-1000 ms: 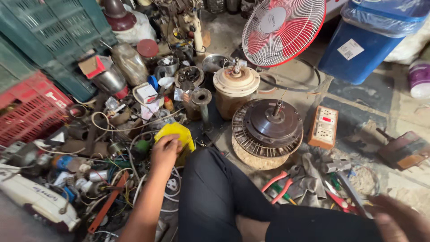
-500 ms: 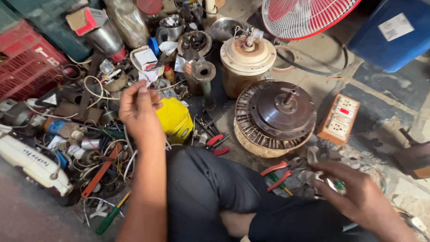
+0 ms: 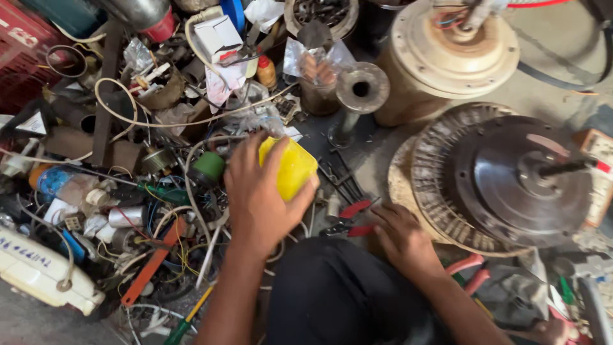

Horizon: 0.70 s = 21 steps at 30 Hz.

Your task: The person disassembles a ceiling fan motor using a hammer and pliers, removing the casing and handling the internal stator and rotor components.

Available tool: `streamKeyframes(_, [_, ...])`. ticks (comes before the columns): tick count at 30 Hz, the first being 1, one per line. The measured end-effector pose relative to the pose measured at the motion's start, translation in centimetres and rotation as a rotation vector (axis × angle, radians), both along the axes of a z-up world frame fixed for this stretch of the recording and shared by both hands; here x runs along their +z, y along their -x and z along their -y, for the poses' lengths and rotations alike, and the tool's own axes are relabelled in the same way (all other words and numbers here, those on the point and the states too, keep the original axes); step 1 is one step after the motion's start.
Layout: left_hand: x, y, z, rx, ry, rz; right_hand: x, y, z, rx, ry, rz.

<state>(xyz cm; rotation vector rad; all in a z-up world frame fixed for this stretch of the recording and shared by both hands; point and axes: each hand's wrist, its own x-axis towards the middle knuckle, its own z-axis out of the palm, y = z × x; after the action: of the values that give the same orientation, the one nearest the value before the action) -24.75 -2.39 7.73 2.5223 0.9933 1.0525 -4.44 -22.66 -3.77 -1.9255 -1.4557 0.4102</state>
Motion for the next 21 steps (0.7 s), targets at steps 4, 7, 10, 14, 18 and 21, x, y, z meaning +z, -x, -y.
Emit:
streamKeyframes(4, [-1.6, -0.1, -0.6, 0.097, 0.142, -0.243, -0.8, 1.1, -7.2, 0.032, 0.008, 0.105])
streamKeyframes(7, [-1.9, -0.1, -2.0, 0.1, 0.2, -0.219, -0.9, 1.7, -10.7, 0.066, -0.088, 0.203])
streamKeyframes(10, [-1.3, 1.0, -3.2, 0.141, 0.22, -0.218, -1.6, 1.5, -14.0, 0.114, 0.105, 0.335])
streamKeyframes(14, [-0.8, 1.9, -3.8, 0.108, 0.242, -0.289, -1.8, 1.7, -17.0, 0.194, 0.215, 0.446])
streamKeyframes(18, [-1.2, 1.5, -2.8, 0.057, 0.209, -0.253, -1.0, 3.4, -19.0, 0.408, 0.566, 0.581])
streamKeyframes(21, [-2.0, 1.4, -2.3, 0.017, 0.238, -0.312, -1.8, 3.5, -19.2, 0.44, 0.617, 0.66])
